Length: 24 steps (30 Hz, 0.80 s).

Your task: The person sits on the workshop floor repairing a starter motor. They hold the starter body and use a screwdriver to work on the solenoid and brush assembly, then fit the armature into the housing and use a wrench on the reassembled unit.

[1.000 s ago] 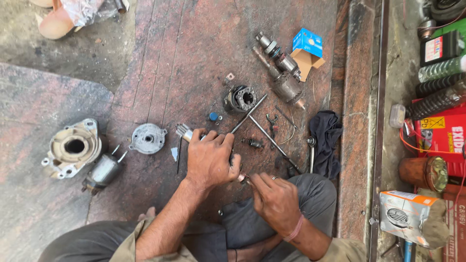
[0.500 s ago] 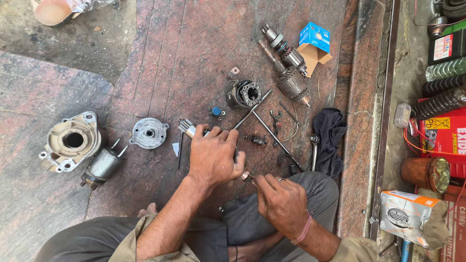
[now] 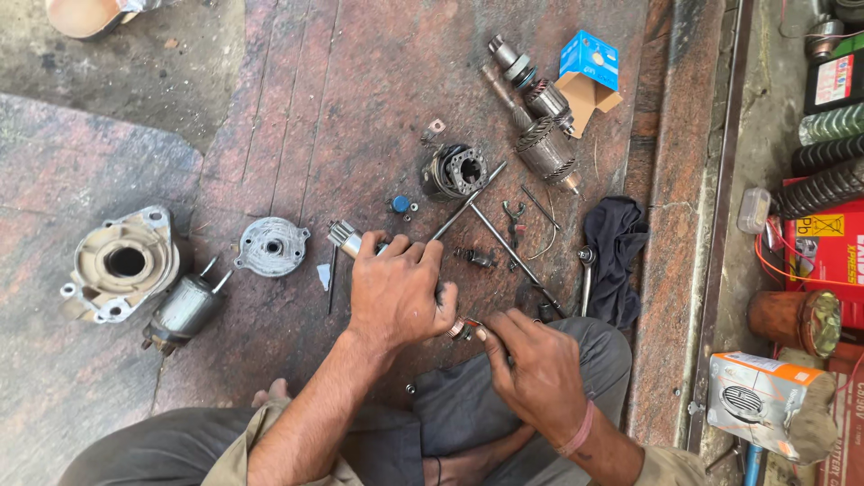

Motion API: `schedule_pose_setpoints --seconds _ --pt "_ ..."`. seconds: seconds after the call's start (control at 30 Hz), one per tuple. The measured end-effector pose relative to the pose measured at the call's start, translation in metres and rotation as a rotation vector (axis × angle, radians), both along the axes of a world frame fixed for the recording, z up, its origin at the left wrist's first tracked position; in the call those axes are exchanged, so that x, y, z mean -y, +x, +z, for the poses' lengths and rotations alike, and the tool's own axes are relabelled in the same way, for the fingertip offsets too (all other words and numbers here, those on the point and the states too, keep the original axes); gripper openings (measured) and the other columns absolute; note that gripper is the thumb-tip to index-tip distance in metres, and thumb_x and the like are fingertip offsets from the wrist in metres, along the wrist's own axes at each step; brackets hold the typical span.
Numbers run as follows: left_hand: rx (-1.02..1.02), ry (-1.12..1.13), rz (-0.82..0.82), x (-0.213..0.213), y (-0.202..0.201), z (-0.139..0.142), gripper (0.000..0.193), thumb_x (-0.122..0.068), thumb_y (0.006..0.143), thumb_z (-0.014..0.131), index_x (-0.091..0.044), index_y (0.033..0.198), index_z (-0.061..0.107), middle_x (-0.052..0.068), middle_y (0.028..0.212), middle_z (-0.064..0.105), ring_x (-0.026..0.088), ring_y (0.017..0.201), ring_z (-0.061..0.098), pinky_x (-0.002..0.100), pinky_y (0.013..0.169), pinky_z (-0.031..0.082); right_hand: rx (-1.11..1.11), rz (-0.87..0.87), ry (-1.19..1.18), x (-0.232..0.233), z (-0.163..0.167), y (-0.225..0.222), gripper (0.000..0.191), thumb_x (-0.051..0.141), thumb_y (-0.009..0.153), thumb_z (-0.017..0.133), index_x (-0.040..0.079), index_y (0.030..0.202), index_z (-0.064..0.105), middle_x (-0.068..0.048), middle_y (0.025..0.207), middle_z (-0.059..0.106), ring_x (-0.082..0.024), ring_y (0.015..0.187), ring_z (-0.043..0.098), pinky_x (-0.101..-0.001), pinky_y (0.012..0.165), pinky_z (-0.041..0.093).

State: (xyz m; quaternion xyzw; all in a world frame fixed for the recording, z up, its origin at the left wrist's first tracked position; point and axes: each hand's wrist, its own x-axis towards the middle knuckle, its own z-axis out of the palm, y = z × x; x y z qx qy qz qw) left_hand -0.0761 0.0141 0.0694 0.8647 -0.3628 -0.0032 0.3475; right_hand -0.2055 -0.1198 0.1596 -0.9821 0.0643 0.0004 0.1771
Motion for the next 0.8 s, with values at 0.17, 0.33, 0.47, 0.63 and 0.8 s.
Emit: schedule_pose_setpoints --seconds 0.17,0.33,0.47,0.63,0.8 --pt "0.008 0.004 0.005 0.000 0.000 0.001 0.035 -0.037 0.072 0.068 -0.005 0.085 0.064 0.013 0.077 0.071 0.030 0.084 0.068 0.052 0.093 0.042 -0.037 -0.028 0.000 -0.004 -0.002 0.000 0.008 0.014 0.087 0.072 0.007 0.088 0.068 -0.009 0.075 0.064 -0.032 0.065 0.067 -0.0430 0.055 0.049" --pt "-0.018 0.014 0.000 0.000 0.000 0.002 0.034 -0.036 0.073 0.068 -0.004 0.084 0.064 0.014 0.077 0.071 0.030 0.084 0.068 0.051 0.094 0.041 -0.063 -0.024 -0.044 -0.004 -0.004 -0.001 0.008 0.013 0.085 0.073 0.007 0.088 0.069 -0.008 0.074 0.064 -0.028 0.061 0.066 -0.0412 0.053 0.049" --pt "-0.028 0.012 -0.002 0.000 0.000 0.002 0.034 -0.036 0.073 0.068 -0.004 0.083 0.064 0.014 0.075 0.071 0.030 0.083 0.068 0.051 0.095 0.041 -0.027 0.061 -0.181 -0.009 -0.003 -0.005 0.011 0.013 0.081 0.072 0.008 0.090 0.068 -0.008 0.076 0.064 -0.028 0.060 0.066 -0.0407 0.055 0.051" --pt "-0.025 0.001 0.014 0.002 -0.001 0.001 0.029 -0.033 0.073 0.066 -0.004 0.079 0.064 0.014 0.074 0.071 0.029 0.081 0.068 0.049 0.096 0.042 0.003 0.095 -0.270 -0.015 -0.009 -0.013 0.012 0.012 0.082 0.071 0.006 0.092 0.068 -0.008 0.075 0.063 -0.026 0.058 0.065 -0.0393 0.055 0.050" --pt "0.000 -0.006 0.002 0.003 -0.002 -0.001 0.030 -0.034 0.072 0.065 -0.004 0.077 0.064 0.013 0.073 0.071 0.028 0.079 0.067 0.048 0.094 0.043 0.038 0.074 -0.230 -0.014 -0.021 -0.018 0.010 0.009 0.081 0.071 0.006 0.089 0.066 -0.008 0.073 0.061 -0.027 0.056 0.063 -0.0391 0.053 0.049"
